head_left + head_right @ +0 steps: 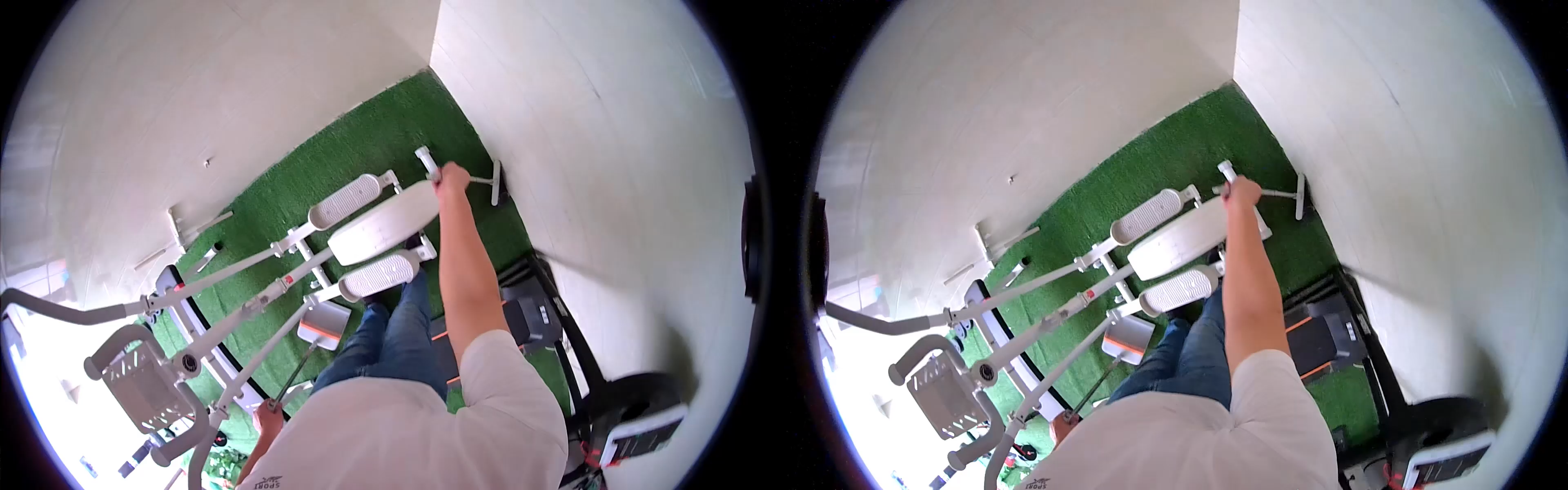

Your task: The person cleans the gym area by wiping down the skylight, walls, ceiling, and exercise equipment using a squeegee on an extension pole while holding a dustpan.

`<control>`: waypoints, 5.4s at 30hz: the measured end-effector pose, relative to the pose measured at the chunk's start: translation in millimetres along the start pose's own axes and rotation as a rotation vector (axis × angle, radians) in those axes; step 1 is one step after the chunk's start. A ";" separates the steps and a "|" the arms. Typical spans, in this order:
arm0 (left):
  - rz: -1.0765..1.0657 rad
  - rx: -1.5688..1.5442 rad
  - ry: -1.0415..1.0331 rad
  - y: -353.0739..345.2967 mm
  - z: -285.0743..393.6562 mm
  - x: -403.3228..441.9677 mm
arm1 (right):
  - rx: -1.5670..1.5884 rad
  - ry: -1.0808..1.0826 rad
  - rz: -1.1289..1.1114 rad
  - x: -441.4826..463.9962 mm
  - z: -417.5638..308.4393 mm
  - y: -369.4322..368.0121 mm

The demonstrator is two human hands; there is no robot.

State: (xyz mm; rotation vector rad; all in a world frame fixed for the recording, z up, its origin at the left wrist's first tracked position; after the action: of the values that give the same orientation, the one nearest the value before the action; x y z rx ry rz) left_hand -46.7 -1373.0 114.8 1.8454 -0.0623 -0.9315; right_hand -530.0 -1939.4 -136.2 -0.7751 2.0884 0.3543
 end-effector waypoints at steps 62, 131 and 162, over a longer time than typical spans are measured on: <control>-0.002 -0.072 -0.421 -100.1 -61.1 49.2 | -1.663 1.018 -0.341 -120.8 -230.3 -82.1; -0.132 -0.259 0.275 -29.6 -31.6 58.4 | -0.966 0.133 -0.671 -317.2 43.3 138.5; -0.136 -0.267 0.376 -45.2 -15.6 18.4 | -1.689 0.799 -1.098 -261.2 219.6 -170.2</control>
State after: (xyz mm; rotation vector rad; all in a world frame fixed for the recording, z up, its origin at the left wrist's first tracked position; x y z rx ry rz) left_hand -40.3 -1347.6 70.8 1.7579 0.4045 -0.6346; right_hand -167.9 -1855.4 -51.0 -3.1705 1.0852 1.2863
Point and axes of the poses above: each hand's wrist, its own x-axis towards the middle knuckle, its own y-axis out of the back of the hand, z = x × y, the point moved 4 cm from there along x, towards the middle knuckle, and after that the axes turned 3 degrees about y, right-handed, at the moved point
